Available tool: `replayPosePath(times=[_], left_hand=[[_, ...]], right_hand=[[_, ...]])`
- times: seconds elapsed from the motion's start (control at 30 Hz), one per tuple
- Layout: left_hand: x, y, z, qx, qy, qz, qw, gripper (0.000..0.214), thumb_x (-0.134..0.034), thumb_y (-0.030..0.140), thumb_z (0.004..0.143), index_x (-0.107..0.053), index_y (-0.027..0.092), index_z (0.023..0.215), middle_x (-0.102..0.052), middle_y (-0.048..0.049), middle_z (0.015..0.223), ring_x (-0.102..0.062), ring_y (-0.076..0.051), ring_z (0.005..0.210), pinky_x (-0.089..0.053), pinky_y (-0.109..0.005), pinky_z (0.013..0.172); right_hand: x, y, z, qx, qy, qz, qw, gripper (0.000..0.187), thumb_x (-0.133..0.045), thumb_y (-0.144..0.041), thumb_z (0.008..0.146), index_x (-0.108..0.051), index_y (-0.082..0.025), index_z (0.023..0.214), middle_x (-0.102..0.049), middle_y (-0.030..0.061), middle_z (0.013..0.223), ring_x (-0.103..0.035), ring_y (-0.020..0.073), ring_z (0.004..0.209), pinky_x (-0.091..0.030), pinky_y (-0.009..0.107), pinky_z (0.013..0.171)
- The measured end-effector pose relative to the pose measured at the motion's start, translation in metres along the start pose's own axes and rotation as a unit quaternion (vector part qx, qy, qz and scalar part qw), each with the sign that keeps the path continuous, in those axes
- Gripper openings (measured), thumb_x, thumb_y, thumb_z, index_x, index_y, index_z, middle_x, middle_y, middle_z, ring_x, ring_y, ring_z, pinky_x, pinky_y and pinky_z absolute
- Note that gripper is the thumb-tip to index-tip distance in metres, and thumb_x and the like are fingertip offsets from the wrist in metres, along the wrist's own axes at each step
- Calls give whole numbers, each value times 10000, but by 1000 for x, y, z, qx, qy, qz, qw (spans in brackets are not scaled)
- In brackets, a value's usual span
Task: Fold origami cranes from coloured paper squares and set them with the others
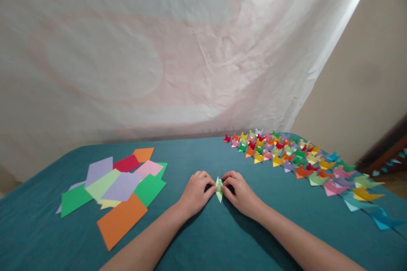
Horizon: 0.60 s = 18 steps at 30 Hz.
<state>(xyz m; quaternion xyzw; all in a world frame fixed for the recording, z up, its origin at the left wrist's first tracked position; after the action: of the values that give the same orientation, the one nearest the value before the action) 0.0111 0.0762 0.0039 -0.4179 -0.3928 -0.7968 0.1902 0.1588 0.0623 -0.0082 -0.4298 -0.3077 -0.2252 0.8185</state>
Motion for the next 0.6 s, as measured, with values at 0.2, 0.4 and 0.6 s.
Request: replayPosePath(times=[0.2, 0.4, 0.6], left_hand=[[6, 8, -4, -47, 12, 20, 999, 108, -527, 255, 872, -600, 180, 896, -600, -44, 921, -517, -186, 913, -411, -324, 815], [8, 25, -15, -174, -28, 119, 977, 283, -449, 153, 908, -528, 202, 1176, -597, -47, 1153, -455, -209, 1131, -350, -374, 947], [7, 28, -18, -209, -42, 176, 961, 252, -416, 169, 931, -557, 191, 1139, -629, -44, 1106, -454, -218, 1143, -330, -385, 965]], right_hand=[[-1, 2, 1, -8, -7, -5, 1000, 86, -525, -164, 814, -558, -186, 738, -555, 68, 930, -517, 198, 892, -439, 365, 804], [-4, 5, 1, -2, 2, -4, 1000, 90, -527, -170, 814, -548, -183, 727, -550, 72, 932, -516, 201, 896, -445, 368, 807], [-6, 6, 0, 1, 13, -13, 1000, 96, -529, -177, 816, -549, -186, 722, -546, 79, 938, -519, 209, 903, -454, 373, 804]])
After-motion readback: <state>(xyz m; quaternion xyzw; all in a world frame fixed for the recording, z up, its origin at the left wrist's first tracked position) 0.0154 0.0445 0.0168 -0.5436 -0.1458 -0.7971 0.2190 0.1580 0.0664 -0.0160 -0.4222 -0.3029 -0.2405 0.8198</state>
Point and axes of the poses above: each hand's wrist, its own z-axis towards the middle knuckle, its own x-axis out of the back of the hand, y = z × x, the point moved 5 cm from there along z, towards the middle knuckle
